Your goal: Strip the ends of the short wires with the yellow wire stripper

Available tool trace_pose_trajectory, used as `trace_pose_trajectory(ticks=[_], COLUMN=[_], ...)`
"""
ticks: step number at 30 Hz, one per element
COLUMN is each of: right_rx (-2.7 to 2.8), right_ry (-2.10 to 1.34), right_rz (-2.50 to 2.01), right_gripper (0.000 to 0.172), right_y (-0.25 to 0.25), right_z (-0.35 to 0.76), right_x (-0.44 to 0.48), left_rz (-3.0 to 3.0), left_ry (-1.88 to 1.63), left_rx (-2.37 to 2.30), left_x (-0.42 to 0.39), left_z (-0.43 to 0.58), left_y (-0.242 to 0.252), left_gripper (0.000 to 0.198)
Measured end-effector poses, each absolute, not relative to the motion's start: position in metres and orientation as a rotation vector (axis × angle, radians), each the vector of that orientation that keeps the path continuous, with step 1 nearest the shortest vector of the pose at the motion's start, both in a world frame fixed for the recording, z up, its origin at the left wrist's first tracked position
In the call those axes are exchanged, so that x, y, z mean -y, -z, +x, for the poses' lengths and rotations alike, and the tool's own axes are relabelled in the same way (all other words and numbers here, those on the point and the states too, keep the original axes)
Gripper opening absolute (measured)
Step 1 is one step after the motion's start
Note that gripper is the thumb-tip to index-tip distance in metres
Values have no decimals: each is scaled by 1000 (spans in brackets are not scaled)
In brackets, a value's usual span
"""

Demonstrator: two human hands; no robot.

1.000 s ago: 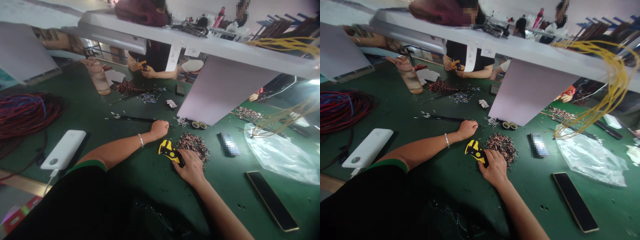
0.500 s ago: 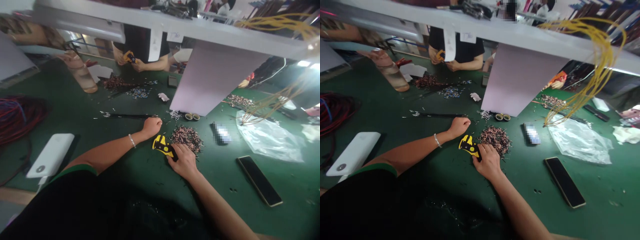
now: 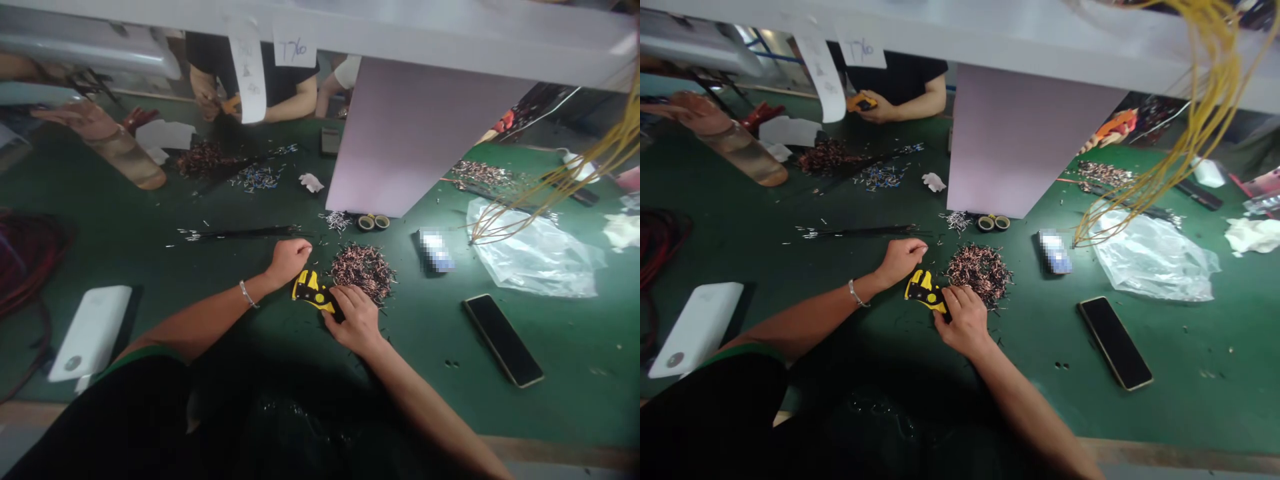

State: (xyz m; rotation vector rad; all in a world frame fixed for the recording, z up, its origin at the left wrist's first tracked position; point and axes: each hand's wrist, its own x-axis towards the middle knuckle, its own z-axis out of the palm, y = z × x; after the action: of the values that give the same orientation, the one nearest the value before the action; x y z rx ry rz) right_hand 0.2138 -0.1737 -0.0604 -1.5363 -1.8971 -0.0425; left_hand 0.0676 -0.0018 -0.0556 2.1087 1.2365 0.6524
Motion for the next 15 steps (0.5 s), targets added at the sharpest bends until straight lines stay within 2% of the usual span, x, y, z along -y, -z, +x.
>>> trace_pose_trajectory(ticks=[15], right_rx=[1984], right_ry=[93], right_rz=[-1644], right_gripper=[34], right_y=[61], right_z=[214], right_x=[175], left_rz=[2170], left_ry=[-718], left_rx=[-1204], left_x=[4], left_z=[72], left_y=[59], left_gripper=[21])
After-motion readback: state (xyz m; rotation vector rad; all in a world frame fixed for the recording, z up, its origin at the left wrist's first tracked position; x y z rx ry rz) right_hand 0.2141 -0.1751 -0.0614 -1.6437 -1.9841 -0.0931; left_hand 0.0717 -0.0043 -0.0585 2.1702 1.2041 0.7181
